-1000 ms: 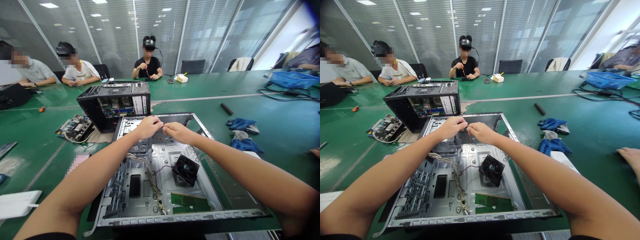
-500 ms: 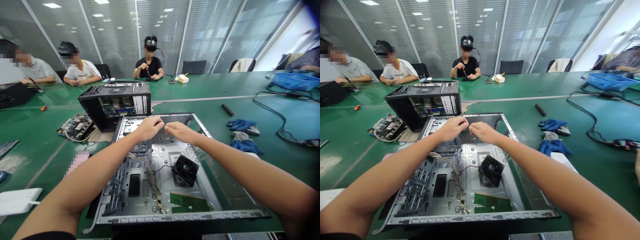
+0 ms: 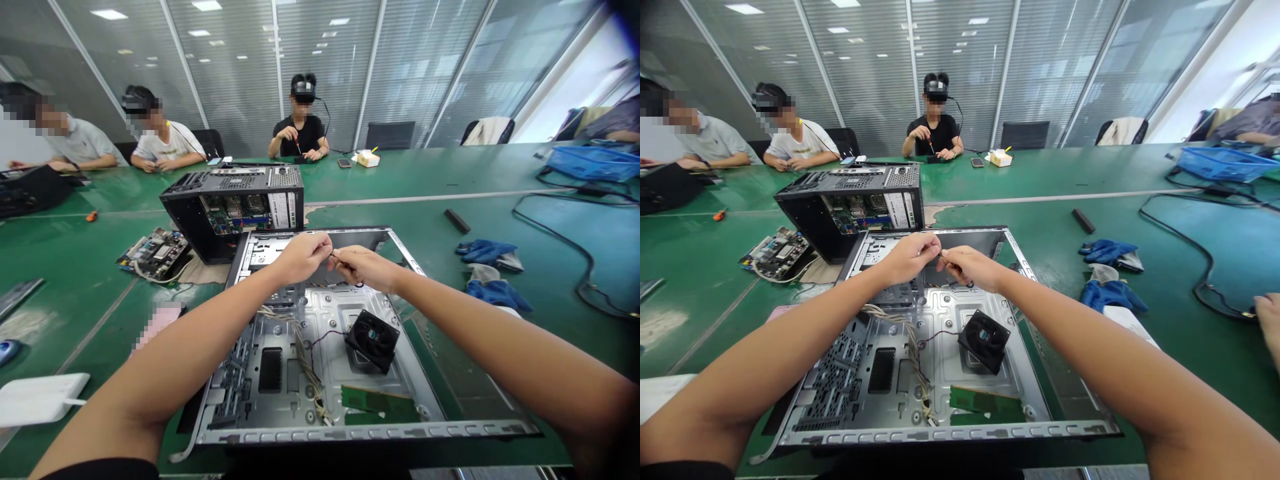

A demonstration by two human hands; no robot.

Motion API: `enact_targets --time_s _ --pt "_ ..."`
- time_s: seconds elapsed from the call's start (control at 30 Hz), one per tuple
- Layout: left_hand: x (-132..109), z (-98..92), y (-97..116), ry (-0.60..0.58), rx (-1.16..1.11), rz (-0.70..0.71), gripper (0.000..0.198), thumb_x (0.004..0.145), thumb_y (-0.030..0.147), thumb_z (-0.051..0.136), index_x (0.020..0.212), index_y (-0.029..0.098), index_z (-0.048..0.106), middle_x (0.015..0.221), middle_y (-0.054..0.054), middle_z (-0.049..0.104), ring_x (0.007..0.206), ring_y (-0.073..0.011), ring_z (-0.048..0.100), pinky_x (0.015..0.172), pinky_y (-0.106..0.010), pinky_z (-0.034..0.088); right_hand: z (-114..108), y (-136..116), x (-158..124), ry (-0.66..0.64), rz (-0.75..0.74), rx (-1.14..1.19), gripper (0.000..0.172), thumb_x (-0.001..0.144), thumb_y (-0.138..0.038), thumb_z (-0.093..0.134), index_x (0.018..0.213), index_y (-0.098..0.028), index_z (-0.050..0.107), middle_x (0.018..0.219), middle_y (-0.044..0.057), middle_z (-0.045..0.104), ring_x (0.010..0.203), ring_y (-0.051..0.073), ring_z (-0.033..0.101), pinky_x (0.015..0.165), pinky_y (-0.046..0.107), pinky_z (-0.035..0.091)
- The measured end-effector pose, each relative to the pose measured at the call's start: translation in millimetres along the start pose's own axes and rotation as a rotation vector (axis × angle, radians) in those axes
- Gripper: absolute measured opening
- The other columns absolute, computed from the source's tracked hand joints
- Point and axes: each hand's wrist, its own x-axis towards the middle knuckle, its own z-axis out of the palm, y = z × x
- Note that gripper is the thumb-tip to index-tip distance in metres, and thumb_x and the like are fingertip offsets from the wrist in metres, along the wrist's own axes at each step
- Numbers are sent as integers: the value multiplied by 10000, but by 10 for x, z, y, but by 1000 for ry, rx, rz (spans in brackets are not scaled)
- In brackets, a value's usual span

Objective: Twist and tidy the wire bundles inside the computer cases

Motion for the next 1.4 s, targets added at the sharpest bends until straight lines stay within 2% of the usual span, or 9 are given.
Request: enact_targets --time_s 0.2,0.3,0.53,0.63,0.83,0.97,1.07,1.17,1.4 --pt "4 5 -6 15 -14 45 187 904 254 435 819 169 578 719 -9 592 677 -134 504 634 -258 368 -57 11 -16 -125 95 191 329 900 -392 496 759 -109 586 520 -47 391 404 47 238 420 215 169" --pt "15 14 -17 -3 7 -19 210 898 266 437 797 161 589 717 -11 600 664 -135 505 626 -262 364 -71 42 -2 -92 49 147 320 886 -397 539 703 -134 553 483 -67 360 403 48 245 419 210 167" --pt "40 37 -40 -90 8 -171 243 885 288 435 779 156 609 691 -10 602 652 -144 506 622 -268 366 -54 79 36 6 -71 -174 341 899 -376 534 662 -134 572 439 -62 371 417 59 282 429 212 199" --pt "33 25 -30 -46 -41 -128 219 891 272 429 785 158 583 683 -2 577 639 -133 486 607 -260 361 -55 76 27 10 -52 -51 341 896 -401 544 685 -135 571 455 -67 357 419 56 258 424 211 183" --pt "17 -8 -13 15 -154 37 166 907 260 423 852 173 554 758 -8 593 715 -131 516 672 -261 402 -124 59 9 -196 142 335 361 906 -441 524 884 -93 619 563 -49 388 441 48 227 413 199 183" --pt "8 -15 -19 26 -179 80 170 915 262 411 885 182 558 832 -19 614 787 -141 539 751 -284 427 -137 18 -9 -332 230 428 484 935 -497 414 931 -69 640 577 -26 423 448 59 242 425 205 236" --pt "0 -22 -6 18 -204 91 176 920 266 405 903 186 560 856 -20 616 803 -141 540 764 -281 430 -131 6 -22 -389 223 431 487 930 -496 407 930 -74 648 562 -18 436 453 75 269 433 213 251" --pt "0 -32 19 9 -196 66 195 925 278 397 895 179 562 845 -23 621 778 -139 536 731 -271 425 -126 24 -23 -359 157 381 413 901 -470 487 849 -92 646 524 -35 406 444 77 268 437 218 247" --pt "45 -5 -10 -6 -63 -102 244 893 295 432 794 149 601 716 -9 608 664 -133 510 636 -257 384 -89 84 39 -139 3 147 356 900 -420 529 670 -148 539 455 -81 306 417 63 231 436 214 202"
